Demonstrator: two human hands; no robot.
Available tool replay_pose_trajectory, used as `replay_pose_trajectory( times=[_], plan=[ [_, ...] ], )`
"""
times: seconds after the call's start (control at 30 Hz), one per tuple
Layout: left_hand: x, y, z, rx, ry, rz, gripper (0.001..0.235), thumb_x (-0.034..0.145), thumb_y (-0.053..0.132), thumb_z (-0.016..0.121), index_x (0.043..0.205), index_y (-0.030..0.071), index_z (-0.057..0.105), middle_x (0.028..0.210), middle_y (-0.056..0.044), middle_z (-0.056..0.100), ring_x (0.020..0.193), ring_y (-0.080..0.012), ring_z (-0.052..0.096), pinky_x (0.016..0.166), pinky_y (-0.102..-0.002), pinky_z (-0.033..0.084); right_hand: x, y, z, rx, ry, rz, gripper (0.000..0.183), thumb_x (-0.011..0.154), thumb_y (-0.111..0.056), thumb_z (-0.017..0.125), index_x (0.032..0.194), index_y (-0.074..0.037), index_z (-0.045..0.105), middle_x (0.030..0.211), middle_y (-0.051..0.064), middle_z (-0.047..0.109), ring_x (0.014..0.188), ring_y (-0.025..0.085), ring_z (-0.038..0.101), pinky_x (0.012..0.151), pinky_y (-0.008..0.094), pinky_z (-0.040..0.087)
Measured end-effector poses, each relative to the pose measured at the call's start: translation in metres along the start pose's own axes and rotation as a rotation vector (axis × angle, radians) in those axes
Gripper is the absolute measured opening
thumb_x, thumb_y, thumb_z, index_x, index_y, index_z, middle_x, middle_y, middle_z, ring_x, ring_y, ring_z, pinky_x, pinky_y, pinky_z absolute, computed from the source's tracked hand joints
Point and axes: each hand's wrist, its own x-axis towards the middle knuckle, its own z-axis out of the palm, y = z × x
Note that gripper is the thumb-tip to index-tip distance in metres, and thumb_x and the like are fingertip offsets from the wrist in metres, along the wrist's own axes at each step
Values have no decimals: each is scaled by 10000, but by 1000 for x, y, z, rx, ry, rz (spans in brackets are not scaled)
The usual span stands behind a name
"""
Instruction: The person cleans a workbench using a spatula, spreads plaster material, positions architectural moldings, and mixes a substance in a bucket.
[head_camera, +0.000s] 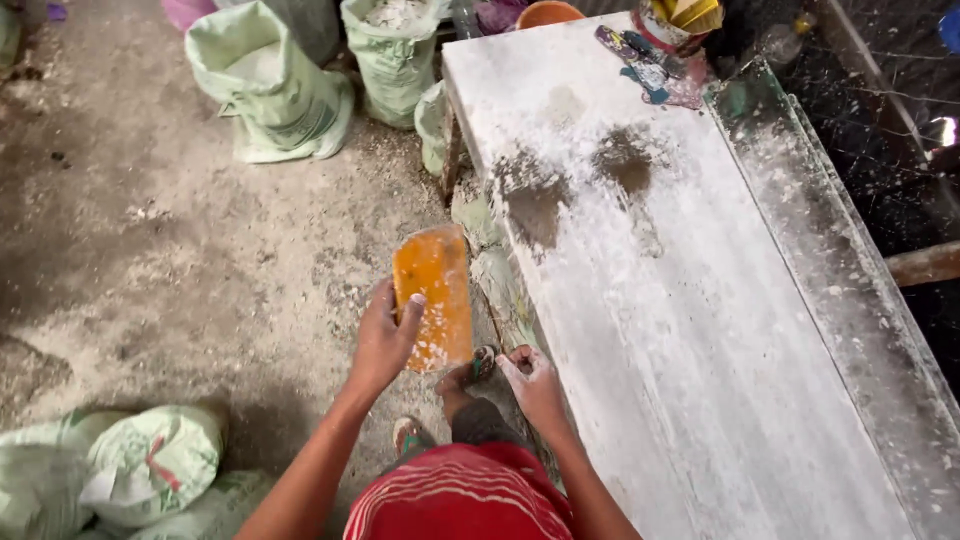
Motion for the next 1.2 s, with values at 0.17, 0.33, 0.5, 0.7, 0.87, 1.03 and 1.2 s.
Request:
replay_pose_trajectory(
  times=[0.17,0.33,0.5,0.7,0.87,1.03,1.2],
  plan=[
    [58,10,44,2,-6,-88,378,997,355,569,1191,37,635,995,-208,717,901,-320,712,700,-439,560,79,-19,-11,14,-53,1,228,875,-305,707,907,-93,785,897,105,781,885,230,716,811,400,514],
    [138,-20,64,-41,23,-232,293,1007,346,569,1066,76,665,863,-91,736,713,-181,696,579,-344,545,136,-51,-47,-133,-121,76,285,877,-367,641,867,-142,816,844,-13,796,685,102,629,649,301,420],
    [216,62,79,-321,-50,-395,391,1036,250,488,1360,52,583,1169,-132,694,1010,-249,668,774,-385,534,195,-50,-75,-65,-17,71,450,1002,-333,426,777,-139,764,1133,-8,811,1114,184,730,943,302,483],
    [357,63,151,-355,-216,-492,542,993,267,554,1491,77,453,1403,-177,627,1133,-353,704,849,-473,627,245,-14,-71,173,212,129,129,876,-117,545,797,-154,640,768,7,757,741,138,694,769,288,511],
    [478,79,216,-312,-348,-461,676,939,321,623,1527,80,390,1515,-135,478,1270,-313,592,949,-446,584,283,-63,-71,313,341,102,224,803,-33,421,665,-95,586,663,59,599,640,183,572,663,329,455],
    [572,58,291,-288,-325,-448,355,992,205,644,1326,95,594,1069,-112,684,723,-211,682,520,-363,614,306,-117,-66,391,440,151,257,909,-62,419,762,-81,629,717,58,604,662,164,568,657,321,466],
    [612,66,323,-181,-299,-501,266,962,205,701,1171,71,603,1063,-155,694,705,-259,719,549,-362,634,311,-122,-56,311,535,420,289,978,-258,501,1044,-127,749,774,21,727,773,150,684,772,300,503]
  ],
)
